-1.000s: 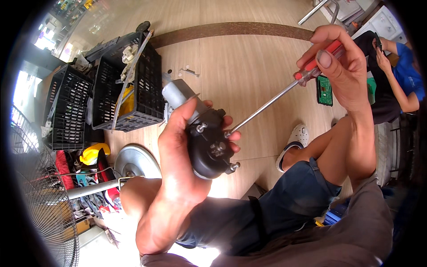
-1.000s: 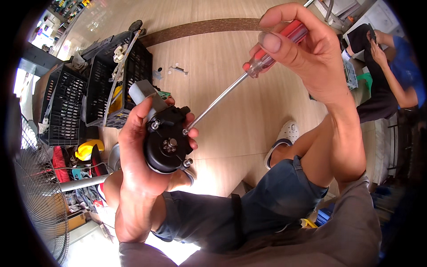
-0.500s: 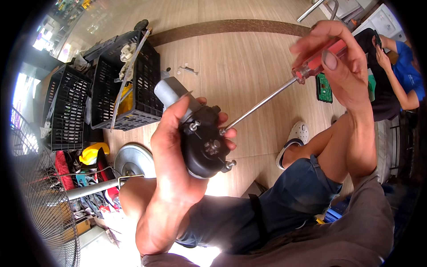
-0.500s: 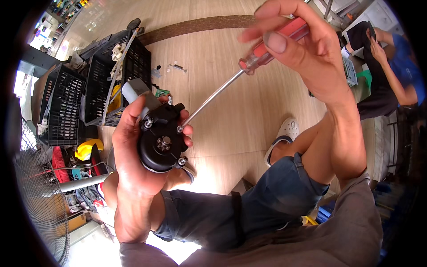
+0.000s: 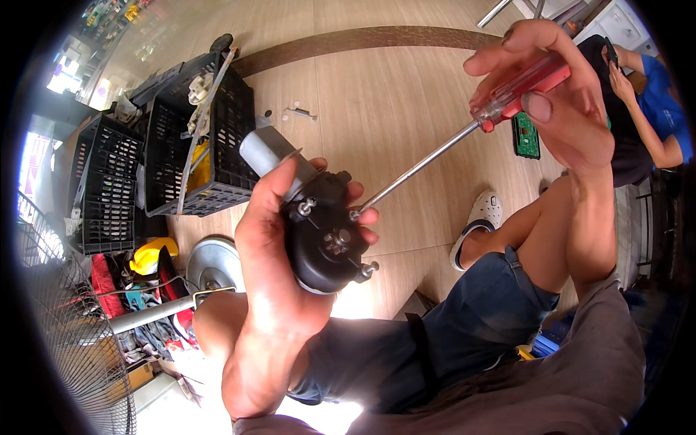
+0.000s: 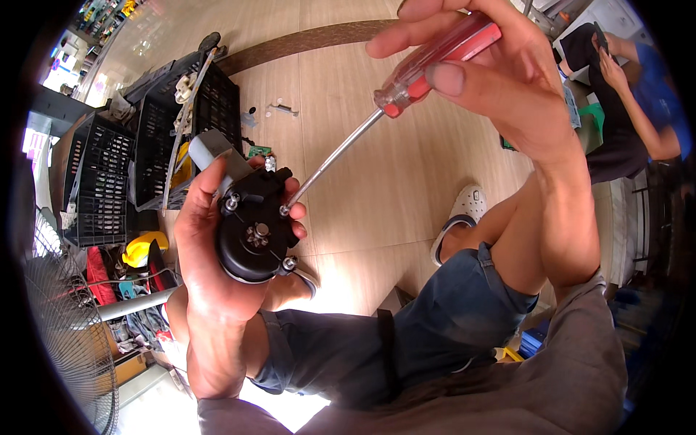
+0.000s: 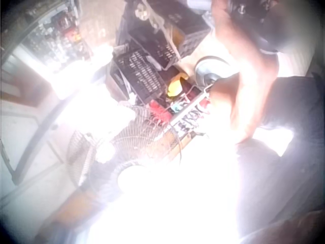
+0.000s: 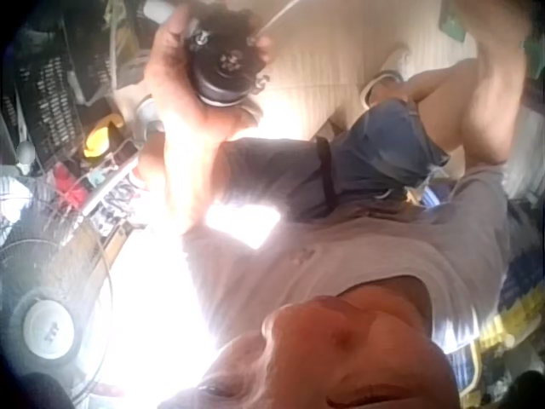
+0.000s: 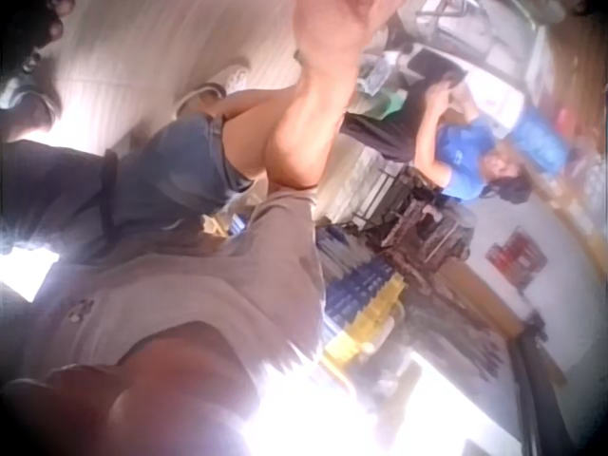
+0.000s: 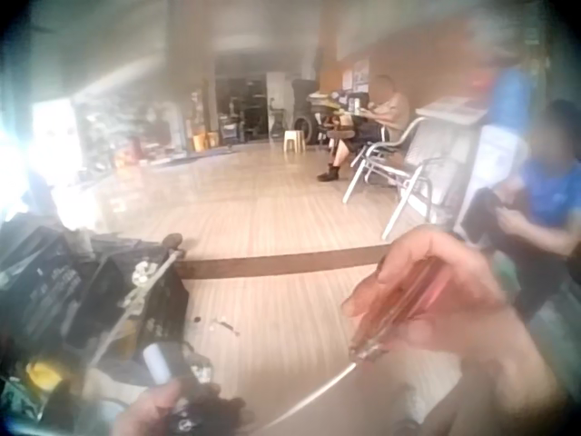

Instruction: The person unscrews several screws from a black motor housing using a screwdriver while holding the housing in their other hand.

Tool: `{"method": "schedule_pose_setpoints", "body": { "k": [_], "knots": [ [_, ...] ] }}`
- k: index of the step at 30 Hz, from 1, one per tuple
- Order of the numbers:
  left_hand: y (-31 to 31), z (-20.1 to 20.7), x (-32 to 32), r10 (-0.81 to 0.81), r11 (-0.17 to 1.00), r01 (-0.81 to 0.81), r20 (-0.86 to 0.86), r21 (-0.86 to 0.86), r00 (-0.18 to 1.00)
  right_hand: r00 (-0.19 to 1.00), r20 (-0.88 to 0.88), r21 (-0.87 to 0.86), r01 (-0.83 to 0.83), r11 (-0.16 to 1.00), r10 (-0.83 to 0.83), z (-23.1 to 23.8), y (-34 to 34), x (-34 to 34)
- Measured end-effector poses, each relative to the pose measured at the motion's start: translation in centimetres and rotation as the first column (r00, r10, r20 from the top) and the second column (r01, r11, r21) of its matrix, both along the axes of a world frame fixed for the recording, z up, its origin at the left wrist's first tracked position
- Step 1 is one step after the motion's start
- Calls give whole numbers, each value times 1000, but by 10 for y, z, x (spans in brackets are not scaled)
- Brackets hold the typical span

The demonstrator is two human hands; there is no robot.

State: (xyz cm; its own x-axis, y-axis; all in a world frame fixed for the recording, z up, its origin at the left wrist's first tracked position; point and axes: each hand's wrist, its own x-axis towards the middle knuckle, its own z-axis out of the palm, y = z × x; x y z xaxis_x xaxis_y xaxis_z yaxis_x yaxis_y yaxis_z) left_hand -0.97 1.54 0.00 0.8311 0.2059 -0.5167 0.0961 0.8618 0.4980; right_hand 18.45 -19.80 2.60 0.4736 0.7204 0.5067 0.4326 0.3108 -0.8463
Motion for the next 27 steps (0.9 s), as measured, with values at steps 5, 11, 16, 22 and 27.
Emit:
{"method": "schedule_pose_setpoints", "body": {
  "k": [5,11,16,22,27],
  "knots": [
    [-1,1,0,-4,1000,4,-7,-6,1000,998,26,-72,58,996,-56,-1,-10,2],
    [-2,0,1,-11,1000,11,-13,9,1000,987,76,-188,151,970,-139,1,-15,4],
    [-3,-2,1,-17,1000,17,-7,15,1000,986,127,-142,128,981,-111,1,-11,4],
    [-2,-1,1,-22,1000,22,-7,9,1000,991,59,-168,127,978,-118,1,-14,1],
    [-2,-1,2,-20,1000,20,-10,1,1000,987,88,-195,146,970,-131,1,-16,1]
  ]
}}
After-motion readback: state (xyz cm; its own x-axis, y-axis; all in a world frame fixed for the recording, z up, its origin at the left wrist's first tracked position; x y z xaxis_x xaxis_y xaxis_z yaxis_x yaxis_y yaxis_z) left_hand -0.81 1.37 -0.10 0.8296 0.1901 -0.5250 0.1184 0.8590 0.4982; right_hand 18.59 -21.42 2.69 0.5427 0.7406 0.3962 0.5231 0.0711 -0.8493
